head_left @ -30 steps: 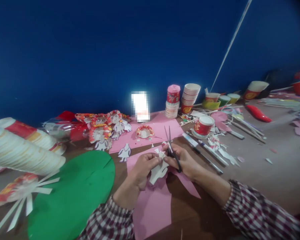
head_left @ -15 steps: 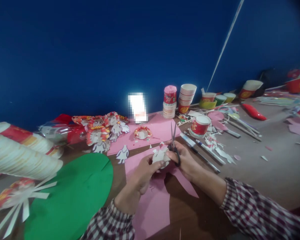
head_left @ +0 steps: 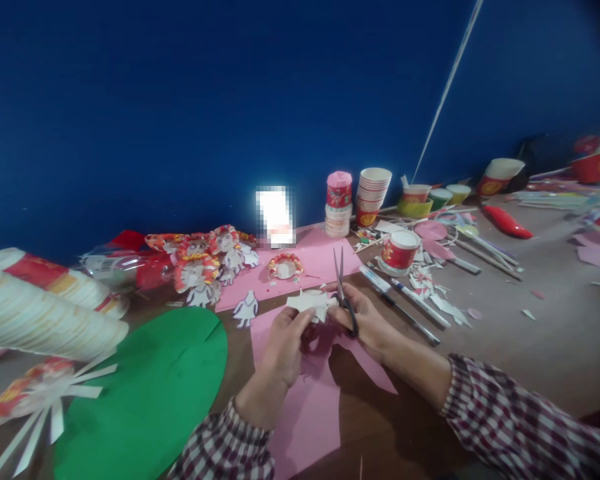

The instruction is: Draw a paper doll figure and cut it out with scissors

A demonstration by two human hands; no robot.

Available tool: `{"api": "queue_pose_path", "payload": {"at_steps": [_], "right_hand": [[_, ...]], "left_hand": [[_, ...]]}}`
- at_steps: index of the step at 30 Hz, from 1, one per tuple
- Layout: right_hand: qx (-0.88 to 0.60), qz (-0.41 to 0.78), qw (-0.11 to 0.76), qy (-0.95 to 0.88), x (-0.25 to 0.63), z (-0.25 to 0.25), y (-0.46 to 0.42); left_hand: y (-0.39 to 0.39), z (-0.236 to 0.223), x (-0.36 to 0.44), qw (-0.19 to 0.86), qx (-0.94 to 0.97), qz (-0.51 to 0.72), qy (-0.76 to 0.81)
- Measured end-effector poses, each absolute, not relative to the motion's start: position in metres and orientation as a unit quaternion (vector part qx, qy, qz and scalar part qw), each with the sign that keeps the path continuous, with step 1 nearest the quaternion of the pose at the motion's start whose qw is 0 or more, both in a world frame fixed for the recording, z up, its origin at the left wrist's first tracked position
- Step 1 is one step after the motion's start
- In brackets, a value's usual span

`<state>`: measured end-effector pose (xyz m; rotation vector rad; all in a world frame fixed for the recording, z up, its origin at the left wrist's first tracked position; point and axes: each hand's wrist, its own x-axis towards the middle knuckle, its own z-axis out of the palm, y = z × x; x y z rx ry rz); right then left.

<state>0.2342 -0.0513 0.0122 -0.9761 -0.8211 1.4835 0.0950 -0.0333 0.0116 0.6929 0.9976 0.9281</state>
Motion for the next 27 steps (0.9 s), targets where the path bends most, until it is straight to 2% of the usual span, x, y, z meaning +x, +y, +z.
{"api": "queue_pose_path", "payload": {"at_steps": [8,13,20,27], "right_hand": [[-0.407,0.630,0.547,-0.372,0.232,0.014,-0.052],[-0.460,0.624,0.471,-0.421,0.234,0.012,-0.053],[-0.481,0.549,0.398,-0.556,0.243,0.008,-0.054],[-0.448,0.550,0.335,-0.620,0.253,0.011,-0.055]], "left_hand": [[-0.036,0.020,0.099,0.713,0.284,0.459,0.447],[-0.016,0.023,0.081,0.654,0.324,0.496,0.471],[0.006,0.011,0.059,0.585,0.406,0.511,0.481],[0.013,0.016,0.053,0.588,0.404,0.519,0.472]]}}
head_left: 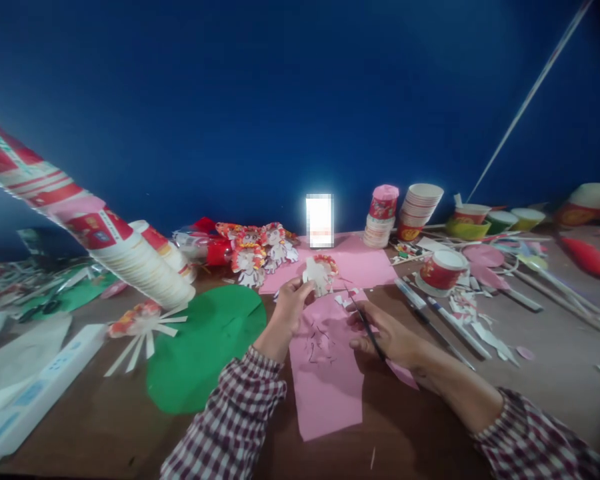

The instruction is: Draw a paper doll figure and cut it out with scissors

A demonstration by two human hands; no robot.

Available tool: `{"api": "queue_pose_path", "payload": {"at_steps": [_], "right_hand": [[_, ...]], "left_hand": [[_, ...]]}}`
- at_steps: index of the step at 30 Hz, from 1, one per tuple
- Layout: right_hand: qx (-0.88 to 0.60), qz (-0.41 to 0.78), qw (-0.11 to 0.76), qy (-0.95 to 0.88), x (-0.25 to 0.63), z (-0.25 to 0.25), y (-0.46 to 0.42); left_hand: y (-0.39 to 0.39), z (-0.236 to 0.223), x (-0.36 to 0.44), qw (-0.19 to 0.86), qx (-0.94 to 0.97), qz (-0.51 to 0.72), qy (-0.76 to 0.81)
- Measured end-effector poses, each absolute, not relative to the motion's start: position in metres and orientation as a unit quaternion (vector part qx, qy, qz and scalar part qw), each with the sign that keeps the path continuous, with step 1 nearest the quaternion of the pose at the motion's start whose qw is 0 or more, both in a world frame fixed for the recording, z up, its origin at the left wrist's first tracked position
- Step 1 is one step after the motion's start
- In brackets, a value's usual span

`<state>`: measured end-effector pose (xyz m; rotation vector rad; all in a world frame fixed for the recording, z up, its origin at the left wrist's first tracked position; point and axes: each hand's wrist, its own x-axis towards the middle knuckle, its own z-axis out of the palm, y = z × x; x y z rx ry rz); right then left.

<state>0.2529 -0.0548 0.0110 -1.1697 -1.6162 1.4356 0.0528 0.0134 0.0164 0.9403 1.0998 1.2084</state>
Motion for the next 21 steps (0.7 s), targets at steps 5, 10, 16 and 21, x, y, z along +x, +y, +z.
{"api": "queue_pose_path", "payload": {"at_steps": [5,10,16,21], "right_hand": [[-0.421,0.592,0.324,-0.606,0.251,0.026,-0.061],[-0.354,0.655,0.307,-0.593,0.248,0.040,-0.065],[-0.387,0.617,0.377,-0.572,0.244,0.022,-0.060],[-0.425,0.603,0.399,-0.544,0.240,0.010,-0.052]], "left_hand": [[0.020,0.025,0.054,0.581,0.403,0.526,0.474],[0.037,0.034,0.067,0.557,0.396,0.556,0.473],[0.044,0.036,0.081,0.554,0.377,0.582,0.461],[0.046,0.040,0.080,0.568,0.363,0.588,0.448]]}}
